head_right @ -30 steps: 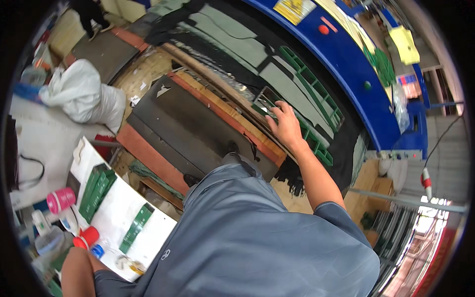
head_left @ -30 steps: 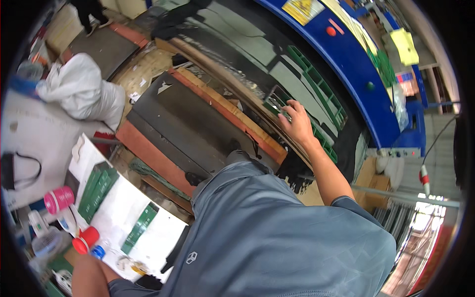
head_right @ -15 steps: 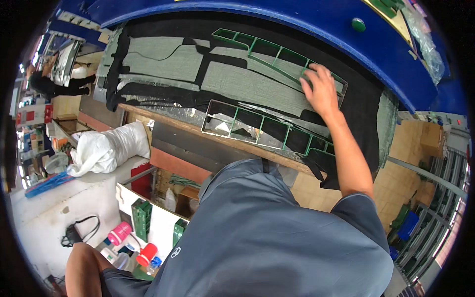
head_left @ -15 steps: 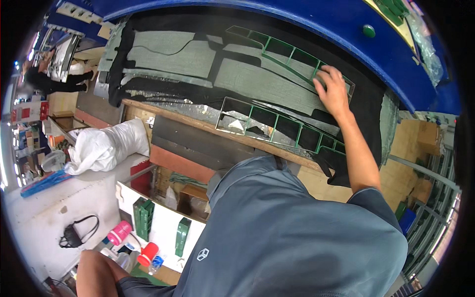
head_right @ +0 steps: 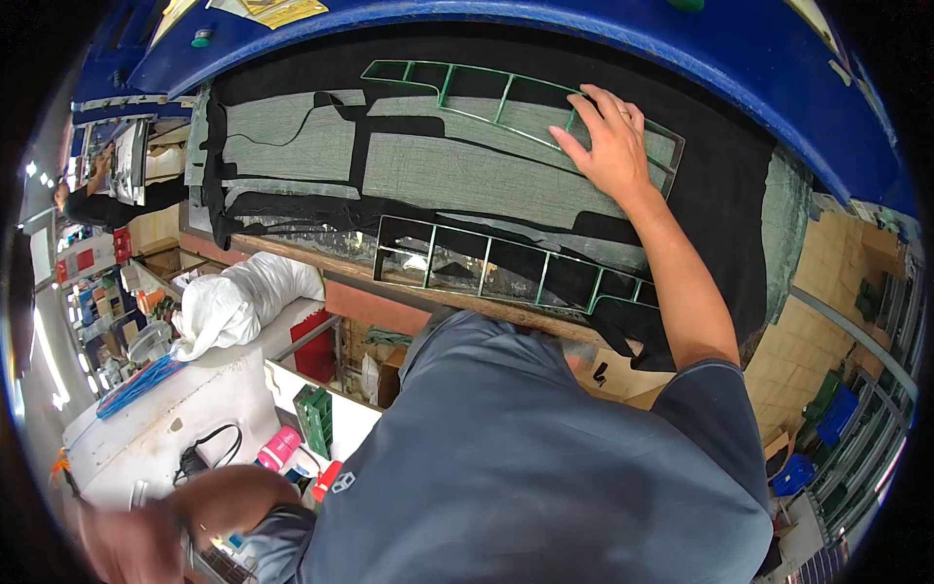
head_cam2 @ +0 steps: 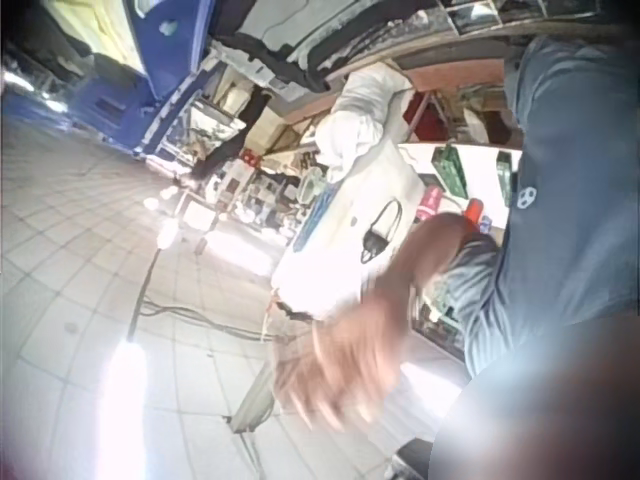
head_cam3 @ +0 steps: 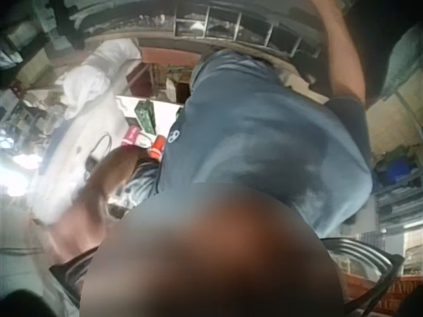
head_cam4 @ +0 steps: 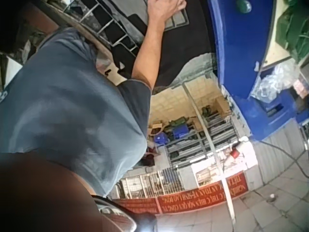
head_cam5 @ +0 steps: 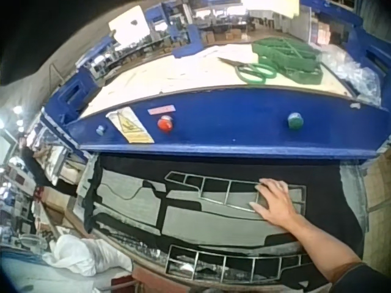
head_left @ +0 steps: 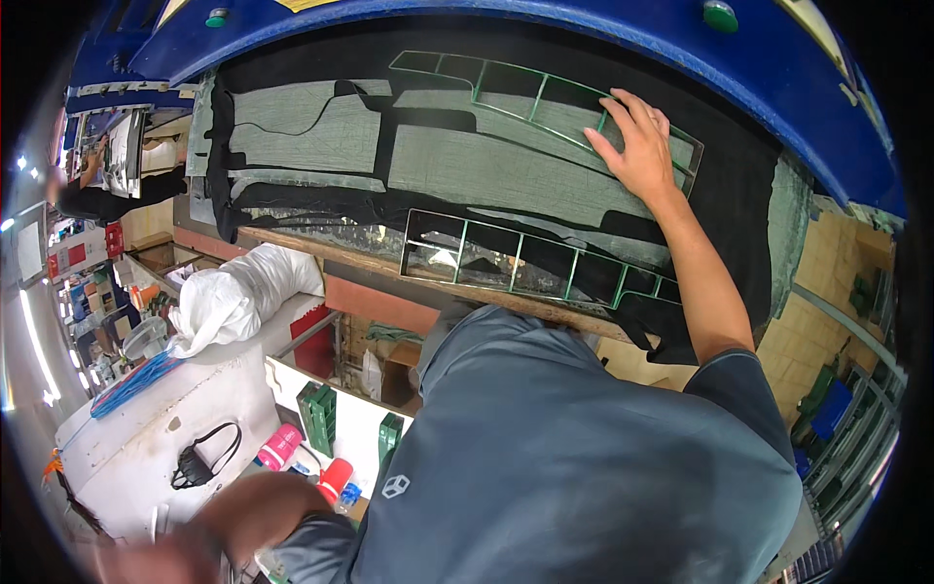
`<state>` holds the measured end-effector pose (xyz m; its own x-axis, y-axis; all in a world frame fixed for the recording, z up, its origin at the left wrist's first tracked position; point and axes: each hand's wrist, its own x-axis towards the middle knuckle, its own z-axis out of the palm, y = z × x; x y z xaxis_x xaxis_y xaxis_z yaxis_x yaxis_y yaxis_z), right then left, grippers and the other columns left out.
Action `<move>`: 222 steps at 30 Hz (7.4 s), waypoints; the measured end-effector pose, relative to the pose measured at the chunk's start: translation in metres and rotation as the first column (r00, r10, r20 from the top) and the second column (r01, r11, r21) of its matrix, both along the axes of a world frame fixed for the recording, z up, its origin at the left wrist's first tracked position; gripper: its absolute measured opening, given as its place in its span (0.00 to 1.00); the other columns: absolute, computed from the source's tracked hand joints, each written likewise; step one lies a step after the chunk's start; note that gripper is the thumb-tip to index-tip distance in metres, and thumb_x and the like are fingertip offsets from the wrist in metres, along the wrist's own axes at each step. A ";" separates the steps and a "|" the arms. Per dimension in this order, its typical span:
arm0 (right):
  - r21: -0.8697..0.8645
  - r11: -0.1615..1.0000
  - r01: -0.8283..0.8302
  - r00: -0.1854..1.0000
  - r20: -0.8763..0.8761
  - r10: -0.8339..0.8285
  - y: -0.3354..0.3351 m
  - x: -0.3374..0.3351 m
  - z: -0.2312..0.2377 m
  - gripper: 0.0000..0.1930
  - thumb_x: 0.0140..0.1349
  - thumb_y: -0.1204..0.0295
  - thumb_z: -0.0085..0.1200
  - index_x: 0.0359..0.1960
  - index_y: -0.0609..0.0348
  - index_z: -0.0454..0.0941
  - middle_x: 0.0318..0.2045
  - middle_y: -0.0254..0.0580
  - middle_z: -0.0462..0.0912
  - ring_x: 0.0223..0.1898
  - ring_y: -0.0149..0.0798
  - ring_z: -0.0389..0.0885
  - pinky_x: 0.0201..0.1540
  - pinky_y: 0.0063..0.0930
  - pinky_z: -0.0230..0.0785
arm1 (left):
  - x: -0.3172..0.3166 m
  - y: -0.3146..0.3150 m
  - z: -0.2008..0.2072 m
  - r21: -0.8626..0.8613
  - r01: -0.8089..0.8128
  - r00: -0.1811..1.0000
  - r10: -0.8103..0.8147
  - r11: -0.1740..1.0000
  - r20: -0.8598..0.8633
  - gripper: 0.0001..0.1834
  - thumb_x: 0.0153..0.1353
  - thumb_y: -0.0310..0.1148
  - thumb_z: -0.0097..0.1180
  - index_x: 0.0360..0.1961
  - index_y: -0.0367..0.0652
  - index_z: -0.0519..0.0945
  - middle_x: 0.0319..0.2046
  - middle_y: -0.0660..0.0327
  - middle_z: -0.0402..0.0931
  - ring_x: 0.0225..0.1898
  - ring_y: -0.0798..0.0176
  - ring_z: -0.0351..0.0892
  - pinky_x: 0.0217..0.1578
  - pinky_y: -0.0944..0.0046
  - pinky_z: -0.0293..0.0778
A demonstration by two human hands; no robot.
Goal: Arrange and use green templates to cut specific shapes from a large piece of black fabric using an industrial press machine.
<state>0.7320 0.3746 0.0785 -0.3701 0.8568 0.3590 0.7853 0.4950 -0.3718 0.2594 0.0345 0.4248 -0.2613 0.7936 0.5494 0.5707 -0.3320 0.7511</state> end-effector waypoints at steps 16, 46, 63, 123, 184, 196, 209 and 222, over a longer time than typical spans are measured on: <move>0.180 0.969 -0.168 0.975 -0.115 0.190 -0.006 0.007 -0.005 0.18 0.58 0.59 0.72 0.45 0.54 0.83 0.57 0.41 0.81 0.68 0.48 0.73 0.68 0.55 0.60 | 0.253 0.148 -0.296 -0.750 0.152 0.390 -0.736 0.644 -0.553 0.58 0.42 0.50 0.80 0.76 0.54 0.66 0.68 0.55 0.66 0.69 0.47 0.64 0.68 0.17 0.47; -0.315 0.802 -0.508 0.847 -0.010 0.532 -0.006 -0.084 0.086 0.14 0.71 0.71 0.59 0.27 0.66 0.73 0.23 0.58 0.75 0.28 0.61 0.74 0.33 0.49 0.65 | 0.030 -0.022 -0.125 -0.603 -0.347 0.938 0.267 0.718 -0.222 0.55 0.46 0.45 0.82 0.72 0.37 0.67 0.61 0.47 0.75 0.63 0.43 0.75 0.64 0.52 0.70; -0.476 -0.004 -0.879 0.339 -0.632 0.696 -0.356 -0.486 0.174 0.14 0.80 0.65 0.52 0.37 0.61 0.80 0.30 0.25 0.77 0.32 0.19 0.68 0.35 0.17 0.60 | -0.060 -0.242 -0.212 0.046 -0.673 0.297 0.213 0.739 0.931 0.42 0.63 0.30 0.74 0.72 0.35 0.62 0.57 0.58 0.77 0.57 0.66 0.80 0.59 0.59 0.79; -0.693 -0.544 -0.473 -0.608 -0.190 0.771 -0.946 -0.840 -0.240 0.30 0.62 0.66 0.67 0.63 0.67 0.72 0.56 0.60 0.83 0.58 0.63 0.82 0.60 0.48 0.76 | -0.232 -0.617 -0.610 -0.704 -0.710 -0.703 -0.048 -0.017 0.710 0.45 0.77 0.63 0.46 0.84 0.55 0.45 0.82 0.59 0.49 0.81 0.51 0.51 0.71 0.33 0.57; -0.932 -0.209 0.296 -0.186 -0.271 0.944 -0.740 -0.622 -0.100 0.13 0.67 0.66 0.69 0.47 0.61 0.88 0.37 0.39 0.90 0.35 0.36 0.88 0.42 0.34 0.81 | 0.275 -0.599 -0.507 -0.814 -0.551 -0.805 0.143 0.182 0.576 0.24 0.77 0.46 0.56 0.66 0.44 0.77 0.51 0.57 0.86 0.48 0.64 0.87 0.39 0.66 0.80; -0.986 0.056 -0.157 0.470 -0.025 0.882 -0.351 -0.426 0.177 0.15 0.61 0.67 0.73 0.45 0.60 0.89 0.32 0.36 0.90 0.35 0.29 0.86 0.43 0.30 0.76 | 0.010 -0.536 -0.478 -0.860 -0.248 -0.213 0.841 0.446 0.497 0.25 0.79 0.47 0.52 0.69 0.46 0.73 0.53 0.56 0.84 0.52 0.60 0.85 0.47 0.57 0.82; -0.980 0.060 -0.190 0.925 -0.158 0.346 -0.125 -0.285 0.133 0.09 0.61 0.72 0.73 0.39 0.63 0.89 0.29 0.31 0.87 0.30 0.25 0.78 0.38 0.29 0.73 | -0.117 -0.108 -0.358 -0.753 -0.032 0.567 0.632 0.658 0.528 0.23 0.79 0.45 0.53 0.68 0.45 0.76 0.57 0.60 0.83 0.57 0.64 0.84 0.52 0.63 0.79; -0.982 0.037 -0.186 0.909 -0.157 0.385 -0.098 -0.311 0.074 0.14 0.58 0.67 0.77 0.42 0.59 0.89 0.31 0.28 0.89 0.34 0.25 0.80 0.42 0.31 0.77 | -0.312 0.086 -0.319 -0.462 -0.107 0.994 0.077 0.880 -0.083 0.17 0.72 0.39 0.59 0.55 0.40 0.84 0.47 0.52 0.86 0.48 0.48 0.86 0.50 0.55 0.80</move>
<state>0.4208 0.2767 0.1526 -0.6293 0.2204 -0.7452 0.7607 -0.0218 -0.6488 -0.0523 0.1209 0.1055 -0.3243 0.9356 0.1398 0.6306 0.1036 0.7692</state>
